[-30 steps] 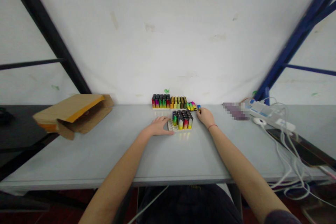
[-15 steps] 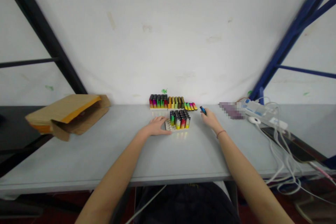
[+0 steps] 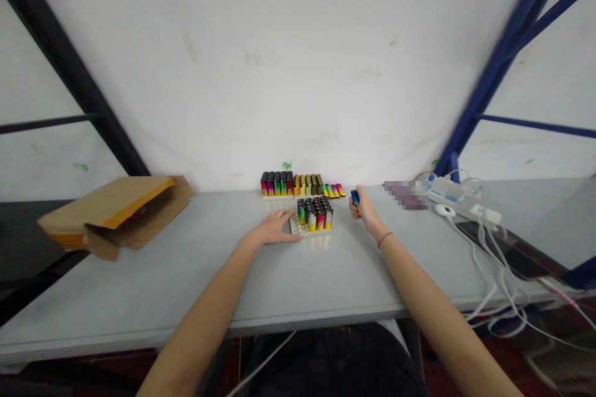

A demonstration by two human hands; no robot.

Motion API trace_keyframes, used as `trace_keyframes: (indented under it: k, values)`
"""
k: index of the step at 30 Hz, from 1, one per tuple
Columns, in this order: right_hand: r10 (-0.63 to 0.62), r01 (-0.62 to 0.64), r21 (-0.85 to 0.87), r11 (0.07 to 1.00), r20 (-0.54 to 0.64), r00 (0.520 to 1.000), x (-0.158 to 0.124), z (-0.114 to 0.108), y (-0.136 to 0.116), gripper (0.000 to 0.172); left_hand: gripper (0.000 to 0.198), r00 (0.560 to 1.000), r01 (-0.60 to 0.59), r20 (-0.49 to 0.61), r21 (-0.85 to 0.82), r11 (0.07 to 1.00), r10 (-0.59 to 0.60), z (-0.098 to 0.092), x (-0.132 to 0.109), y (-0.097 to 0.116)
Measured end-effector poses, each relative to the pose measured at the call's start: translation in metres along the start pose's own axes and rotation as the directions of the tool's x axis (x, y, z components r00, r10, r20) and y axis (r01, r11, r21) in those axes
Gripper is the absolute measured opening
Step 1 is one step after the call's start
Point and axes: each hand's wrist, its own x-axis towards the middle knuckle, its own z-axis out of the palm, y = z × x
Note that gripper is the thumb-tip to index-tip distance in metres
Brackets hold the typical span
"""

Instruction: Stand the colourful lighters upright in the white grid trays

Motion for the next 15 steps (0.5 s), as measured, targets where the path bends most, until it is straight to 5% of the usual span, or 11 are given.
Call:
trace_keyframes:
  k: [4,15]
  values:
    - [0.118,-0.112,0.06,0.992,-0.108,0.987,0.0,-0.002,-0.002,0.04,0.09,1.0,0.004,0.004,0.009,1.0,-0.004,0.0,0.0,0.001]
    - [0.125,-0.108,0.113,0.988,-0.155,0.98,-0.008,0.002,-0.011,0.036,0.091,1.0,0.002,0.002,0.026,1.0,-0.002,0.0,0.001,0.0]
